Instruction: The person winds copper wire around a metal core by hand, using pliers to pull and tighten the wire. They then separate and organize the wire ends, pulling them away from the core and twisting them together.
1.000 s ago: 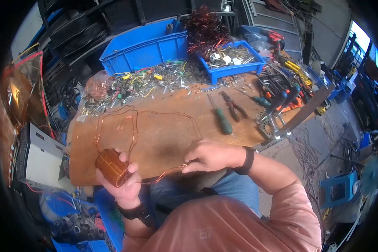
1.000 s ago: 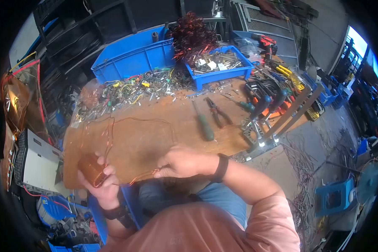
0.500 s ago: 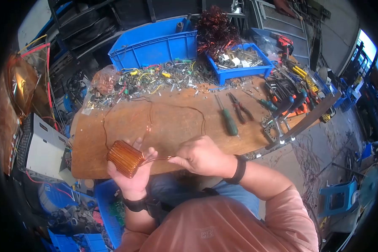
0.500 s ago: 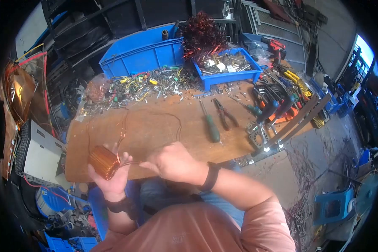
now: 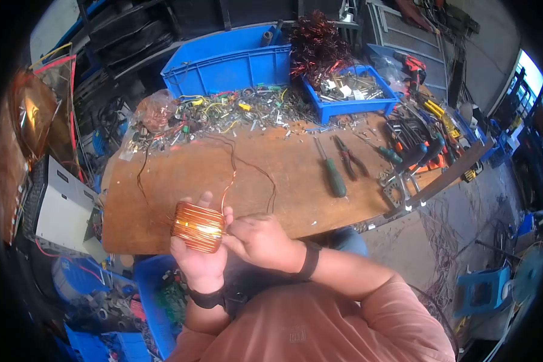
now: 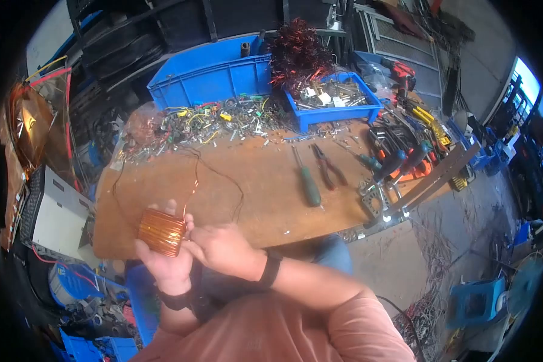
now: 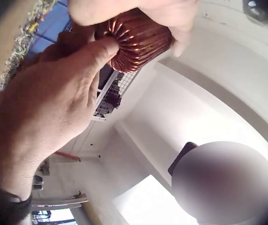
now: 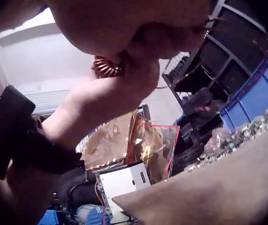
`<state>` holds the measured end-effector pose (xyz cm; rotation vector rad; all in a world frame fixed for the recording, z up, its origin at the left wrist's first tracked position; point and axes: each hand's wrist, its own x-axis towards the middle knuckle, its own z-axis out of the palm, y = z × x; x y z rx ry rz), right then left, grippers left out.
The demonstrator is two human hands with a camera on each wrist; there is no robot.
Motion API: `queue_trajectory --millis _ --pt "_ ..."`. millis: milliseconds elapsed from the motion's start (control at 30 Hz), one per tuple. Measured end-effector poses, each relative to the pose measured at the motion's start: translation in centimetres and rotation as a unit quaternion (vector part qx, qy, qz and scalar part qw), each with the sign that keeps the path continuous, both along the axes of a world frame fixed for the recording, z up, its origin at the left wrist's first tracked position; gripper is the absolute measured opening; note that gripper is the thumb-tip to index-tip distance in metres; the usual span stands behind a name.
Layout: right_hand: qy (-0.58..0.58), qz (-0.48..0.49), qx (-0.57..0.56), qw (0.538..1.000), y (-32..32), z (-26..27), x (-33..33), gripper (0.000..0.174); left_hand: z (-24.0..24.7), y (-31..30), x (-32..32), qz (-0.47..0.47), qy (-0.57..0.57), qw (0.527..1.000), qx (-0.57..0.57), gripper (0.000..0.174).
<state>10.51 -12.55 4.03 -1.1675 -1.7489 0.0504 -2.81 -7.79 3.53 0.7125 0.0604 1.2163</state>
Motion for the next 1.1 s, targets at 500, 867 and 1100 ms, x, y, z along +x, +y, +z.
queue_trajectory --millis 500,867,1100 --pt "0.000 -0.021 -0.021 1.000 0.1 -0.4 6.2 0.036 1.2 -0.4 1.4 0.241 0.231 0.924 0.187 0.071" --pt "0.366 0.144 -0.229 0.890 -1.9 1.1 3.5 0.025 -2.3 -0.6 2.9 0.346 0.464 0.722 0.379 0.059" --pt "0.521 0.186 -0.210 0.806 -2.0 1.0 2.8 0.037 -3.7 0.0 1.9 0.321 0.519 0.680 0.406 0.055"
